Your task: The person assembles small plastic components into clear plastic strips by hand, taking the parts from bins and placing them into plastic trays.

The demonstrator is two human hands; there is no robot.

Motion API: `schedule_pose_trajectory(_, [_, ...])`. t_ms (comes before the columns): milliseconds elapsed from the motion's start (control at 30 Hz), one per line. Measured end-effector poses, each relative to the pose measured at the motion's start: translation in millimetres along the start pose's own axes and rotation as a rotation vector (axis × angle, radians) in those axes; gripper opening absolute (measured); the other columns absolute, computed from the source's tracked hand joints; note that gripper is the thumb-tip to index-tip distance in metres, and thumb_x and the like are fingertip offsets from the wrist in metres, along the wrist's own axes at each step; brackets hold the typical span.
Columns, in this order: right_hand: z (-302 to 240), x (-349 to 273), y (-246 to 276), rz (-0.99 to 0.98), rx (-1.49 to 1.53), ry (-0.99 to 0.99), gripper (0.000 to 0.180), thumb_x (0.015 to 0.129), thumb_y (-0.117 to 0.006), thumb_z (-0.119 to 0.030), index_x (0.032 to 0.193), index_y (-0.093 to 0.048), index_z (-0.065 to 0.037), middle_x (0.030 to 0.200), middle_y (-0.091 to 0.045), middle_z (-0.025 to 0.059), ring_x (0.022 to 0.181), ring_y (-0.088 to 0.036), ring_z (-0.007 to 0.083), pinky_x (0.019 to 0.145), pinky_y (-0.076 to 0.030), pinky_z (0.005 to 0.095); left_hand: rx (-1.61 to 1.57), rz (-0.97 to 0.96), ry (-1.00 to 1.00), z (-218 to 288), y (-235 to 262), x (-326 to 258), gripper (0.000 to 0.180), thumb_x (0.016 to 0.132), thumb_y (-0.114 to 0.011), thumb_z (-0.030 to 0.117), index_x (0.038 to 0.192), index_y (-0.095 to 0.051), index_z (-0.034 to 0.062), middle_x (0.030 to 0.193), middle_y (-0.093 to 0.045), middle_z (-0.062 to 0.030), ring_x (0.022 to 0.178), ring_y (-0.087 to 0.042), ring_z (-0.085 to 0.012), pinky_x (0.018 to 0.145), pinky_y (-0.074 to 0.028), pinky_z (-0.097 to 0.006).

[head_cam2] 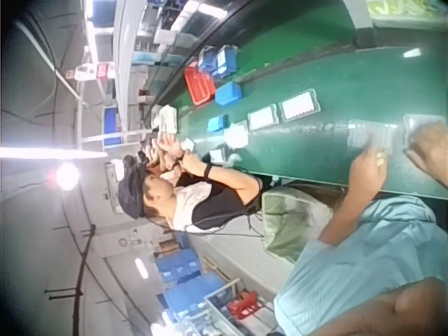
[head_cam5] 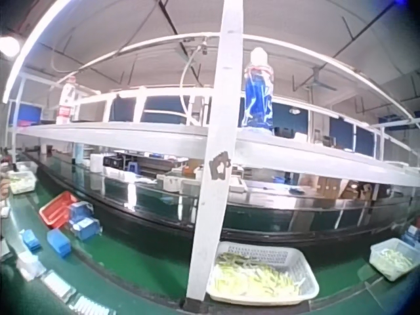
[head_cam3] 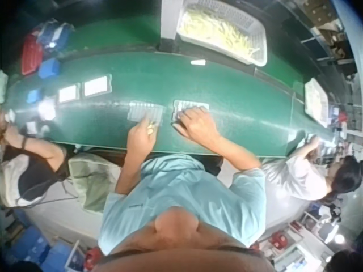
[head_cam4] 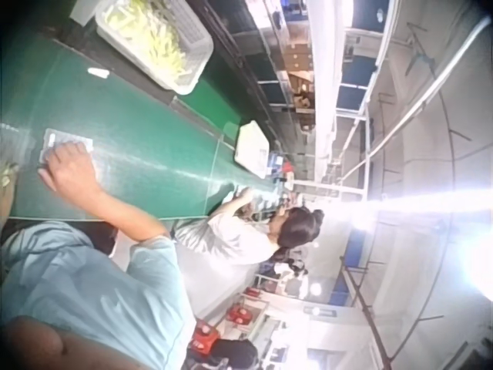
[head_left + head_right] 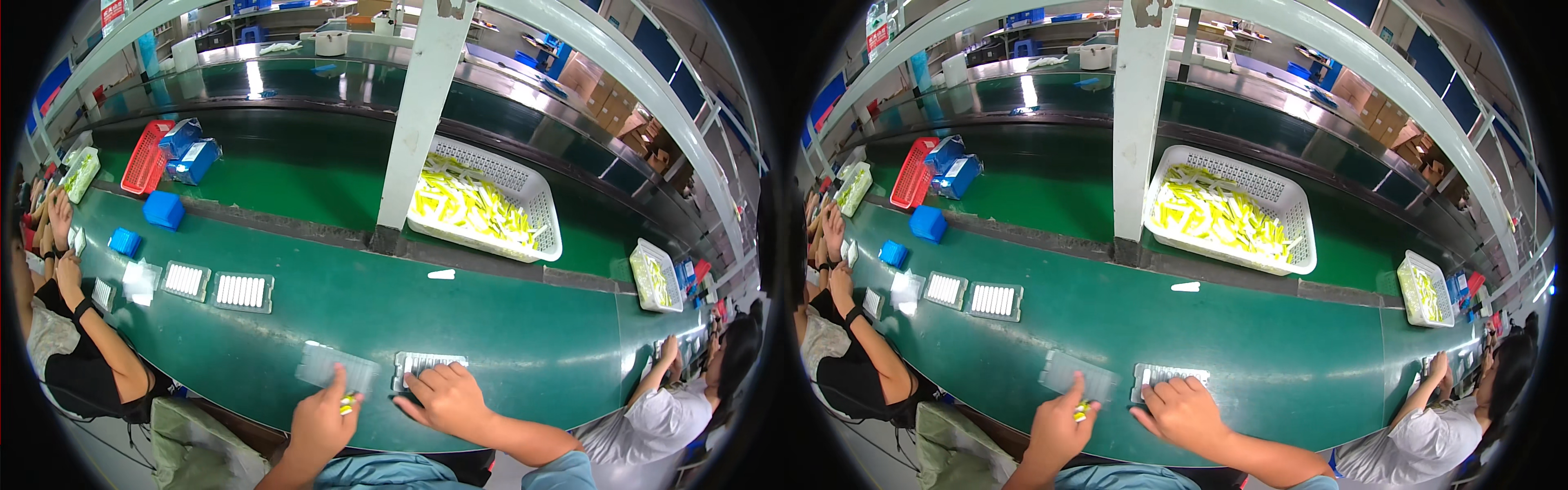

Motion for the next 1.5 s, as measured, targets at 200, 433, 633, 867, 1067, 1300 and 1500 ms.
schedule_pose_trajectory(200, [11.2,-9.8,5.9,-0.011,0.131,-0.067,0.032,0.084,-0.075,-0.034,0.102,-0.072,-0.007,0.076,-0.057,0.0025,0.071,-0.056,0.0207,0.068,-0.04,0.0341,-1.019,-0.456,0.271,-10.0,-12.9,-8.5,0.041,0.095,-0.062,0.01,0.132,-0.051,-0.0029,0.086,-0.06,-0.0064,0.067,-0.056,-0.0163,0.056,-0.043,-0.029])
schedule_pose_trajectory(433, [10.1,-7.3,17.7,0.068,0.579,-0.04,0.028,0.08,-0.078,-0.018,0.106,-0.073,-0.009,0.076,-0.06,0.0012,0.067,-0.056,0.0186,0.069,-0.042,0.0324,-1.531,-0.82,0.556,0.3,-25.8,-13.6,0.044,0.1,-0.054,0.011,0.141,-0.044,-0.0001,0.11,-0.062,-0.014,0.077,-0.06,-0.0161,0.054,-0.036,-0.023])
schedule_pose_trajectory(633, [6.4,3.9,12.6,-0.095,0.923,-0.204,0.022,0.085,-0.075,-0.014,0.105,-0.073,-0.008,0.073,-0.058,0.001,0.062,-0.053,0.0153,0.061,-0.044,0.0306,-1.54,-0.832,0.462,10.9,-34.8,-15.3,0.039,0.101,-0.054,0.008,0.138,-0.045,0.001,0.113,-0.063,-0.0168,0.079,-0.063,-0.0177,0.053,-0.036,-0.022])
schedule_pose_trajectory(867, [10.4,-0.8,-2.6,-0.105,1.047,-0.285,0.013,0.089,-0.074,-0.013,0.101,-0.075,-0.008,0.067,-0.059,-0.0012,0.053,-0.049,0.0081,0.052,-0.041,0.0252,-1.4,-0.717,0.468,12.7,-34.1,-14.4,0.031,0.099,-0.056,0.003,0.128,-0.048,-0.0003,0.112,-0.065,-0.0213,0.075,-0.064,-0.0163,0.05,-0.037,-0.022])
schedule_pose_trajectory(1067, [49.6,-6.1,-19.0,0.051,1.539,-0.739,0.011,0.094,-0.07,-0.008,0.095,-0.07,0.004,0.072,-0.065,0.0018,0.06,-0.054,0.0049,0.055,-0.044,0.0211,-1.451,-0.563,0.538,-7.9,-40.1,-16.4,0.023,0.096,-0.059,0.0,0.119,-0.053,-0.0013,0.106,-0.067,-0.0196,0.071,-0.063,-0.0155,0.05,-0.039,-0.02])
schedule_pose_trajectory(1300, [59.2,-6.6,-10.4,0.056,1.565,-0.767,0.014,0.093,-0.072,-0.012,0.093,-0.069,0.001,0.074,-0.068,0.003,0.058,-0.054,0.0036,0.052,-0.042,0.0204,-1.459,-0.528,0.532,-13.7,-34.3,-17.0,0.033,0.095,-0.058,-0.004,0.127,-0.052,-0.0021,0.111,-0.065,-0.0206,0.078,-0.064,-0.0179,0.051,-0.039,-0.022])
schedule_pose_trajectory(1500, [81.9,17.6,-6.7,-0.268,0.97,-0.459,0.011,0.087,-0.075,-0.011,0.085,-0.07,-0.002,0.073,-0.069,0.0,0.057,-0.055,0.006,0.054,-0.043,0.0228,-1.554,-0.554,0.598,-6.7,-34.9,-18.6,0.042,0.094,-0.055,-0.005,0.135,-0.048,-0.0026,0.12,-0.062,-0.0205,0.093,-0.064,-0.0233,0.058,-0.041,-0.025])
Point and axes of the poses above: each hand's wrist, its own x-axis towards the middle knuckle, its own y-axis out of the back of the hand, z = x × y, the point moved 4 cm from there along x, towards the middle knuckle
